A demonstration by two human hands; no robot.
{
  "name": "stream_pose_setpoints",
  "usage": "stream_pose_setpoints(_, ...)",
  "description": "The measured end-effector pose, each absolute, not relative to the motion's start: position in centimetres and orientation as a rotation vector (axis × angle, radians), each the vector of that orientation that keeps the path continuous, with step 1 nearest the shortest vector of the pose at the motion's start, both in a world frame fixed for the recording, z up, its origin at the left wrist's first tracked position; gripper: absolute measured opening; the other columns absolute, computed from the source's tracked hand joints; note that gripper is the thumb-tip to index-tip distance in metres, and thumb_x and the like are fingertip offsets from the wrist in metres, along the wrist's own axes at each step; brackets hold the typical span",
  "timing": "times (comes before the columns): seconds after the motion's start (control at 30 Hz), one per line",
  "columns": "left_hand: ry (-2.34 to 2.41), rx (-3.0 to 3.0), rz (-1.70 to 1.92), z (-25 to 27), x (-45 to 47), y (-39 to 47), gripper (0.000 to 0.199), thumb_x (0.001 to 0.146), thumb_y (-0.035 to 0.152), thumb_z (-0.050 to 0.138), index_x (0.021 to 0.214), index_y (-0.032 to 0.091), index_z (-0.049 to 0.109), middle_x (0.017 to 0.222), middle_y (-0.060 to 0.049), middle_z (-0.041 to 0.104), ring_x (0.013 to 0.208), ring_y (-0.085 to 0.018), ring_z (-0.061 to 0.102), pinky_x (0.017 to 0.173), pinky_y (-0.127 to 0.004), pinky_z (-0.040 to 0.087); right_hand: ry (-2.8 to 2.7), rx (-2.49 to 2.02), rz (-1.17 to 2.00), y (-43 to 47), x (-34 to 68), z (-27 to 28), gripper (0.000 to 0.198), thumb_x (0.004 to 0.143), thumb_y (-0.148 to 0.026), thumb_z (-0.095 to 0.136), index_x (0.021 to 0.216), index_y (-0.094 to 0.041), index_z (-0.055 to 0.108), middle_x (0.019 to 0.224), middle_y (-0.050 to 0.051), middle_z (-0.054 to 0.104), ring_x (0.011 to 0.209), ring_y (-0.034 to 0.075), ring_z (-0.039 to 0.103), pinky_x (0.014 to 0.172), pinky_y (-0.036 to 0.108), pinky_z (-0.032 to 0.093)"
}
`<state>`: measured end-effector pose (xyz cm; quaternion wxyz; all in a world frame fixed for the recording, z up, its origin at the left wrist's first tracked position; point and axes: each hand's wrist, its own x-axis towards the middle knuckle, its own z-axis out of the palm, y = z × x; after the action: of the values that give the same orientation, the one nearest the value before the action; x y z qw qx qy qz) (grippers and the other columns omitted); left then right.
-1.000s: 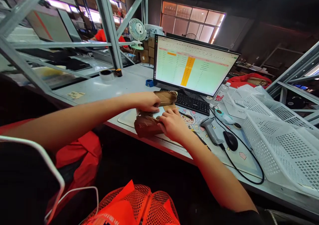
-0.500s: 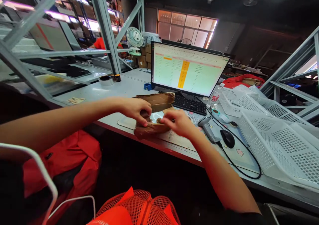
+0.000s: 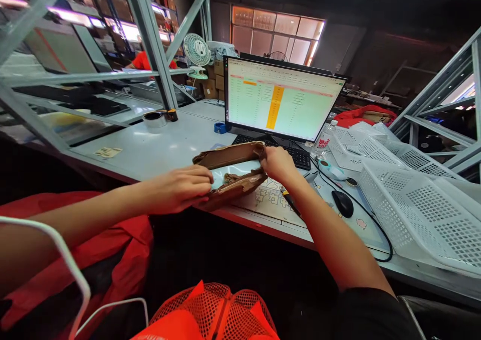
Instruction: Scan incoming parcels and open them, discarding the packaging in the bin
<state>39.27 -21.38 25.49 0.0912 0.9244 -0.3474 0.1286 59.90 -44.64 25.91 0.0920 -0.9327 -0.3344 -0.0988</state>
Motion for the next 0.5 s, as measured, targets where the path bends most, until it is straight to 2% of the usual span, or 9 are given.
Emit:
stream_pose_setpoints(0.1, -0.894, 2.802, 0.273, 25.8, 39.3, -22.0, 0.031, 0.107, 0.034, 0.048, 0.083, 0.021, 0.064, 0.088, -0.009, 0.072, 0.092, -0.024, 0.066, 0.086, -0.034, 0.049, -0.832, -2.47, -0.232, -45.0, 61.5, 24.4, 0.018, 0.082, -0.009, 0.063, 0.09, -0.017, 0.078, 0.091, 0.009, 0.078, 0.085, 0.023, 0.071, 0.078, 0.032, 0.052)
stream_pose_setpoints(0.2, -0.402, 2.955, 0.056, 27.6, 42.1, -22.9, 0.035, 0.109, 0.039, 0.039, 0.104, 0.021, 0.068, 0.082, -0.007, 0.071, 0.074, -0.023, 0.065, 0.073, -0.032, 0.047, -0.659, -2.139, 0.061, -45.4, 62.3, 23.0, 0.012, 0.079, -0.013, 0.064, 0.087, -0.017, 0.072, 0.066, 0.001, 0.068, 0.059, 0.016, 0.061, 0.055, 0.026, 0.045)
stream_pose_setpoints(0.27, -0.16, 3.048, -0.096, 28.8, 44.5, -23.4, 0.032, 0.104, 0.039, 0.049, 0.127, 0.021, 0.064, 0.092, -0.008, 0.074, 0.078, -0.024, 0.067, 0.073, -0.032, 0.047, -0.614, -1.944, 0.196, -45.8, 62.4, 22.2, 0.011, 0.077, -0.022, 0.068, 0.088, -0.018, 0.069, 0.058, -0.003, 0.061, 0.049, 0.013, 0.053, 0.045, 0.024, 0.038)
stream_pose_setpoints(0.33, -0.137, 3.126, -0.242, 29.3, 46.6, -23.8, 0.055, 0.09, 0.044, 0.07, 0.139, 0.022, 0.059, 0.106, -0.012, 0.076, 0.09, -0.029, 0.071, 0.08, -0.034, 0.05, -0.612, -1.805, 0.21, -46.2, 62.3, 21.4, 0.021, 0.073, -0.031, 0.073, 0.088, -0.018, 0.068, 0.059, -0.004, 0.06, 0.048, 0.011, 0.051, 0.044, 0.023, 0.036)
stream_pose_setpoints(0.4, -0.177, 3.2, -0.295, 29.0, 48.0, -24.2, 0.077, 0.075, 0.044, 0.084, 0.142, 0.018, 0.058, 0.117, -0.019, 0.074, 0.102, -0.037, 0.071, 0.086, -0.038, 0.052, -0.613, -1.697, 0.179, -46.4, 62.1, 20.4, 0.033, 0.07, -0.04, 0.077, 0.092, -0.017, 0.069, 0.062, -0.003, 0.063, 0.05, 0.011, 0.05, 0.044, 0.023, 0.038)
stream_pose_setpoints(0.5, -0.213, 3.186, -0.138, 27.6, 49.0, -24.7, 0.086, 0.06, 0.031, 0.09, 0.138, 0.01, 0.061, 0.122, -0.028, 0.07, 0.108, -0.044, 0.069, 0.09, -0.044, 0.054, -0.6, -1.575, 0.144, -46.2, 61.6, 19.1, 0.046, 0.07, -0.051, 0.08, 0.1, -0.017, 0.071, 0.066, -0.004, 0.063, 0.053, 0.01, 0.05, 0.046, 0.023, 0.039)
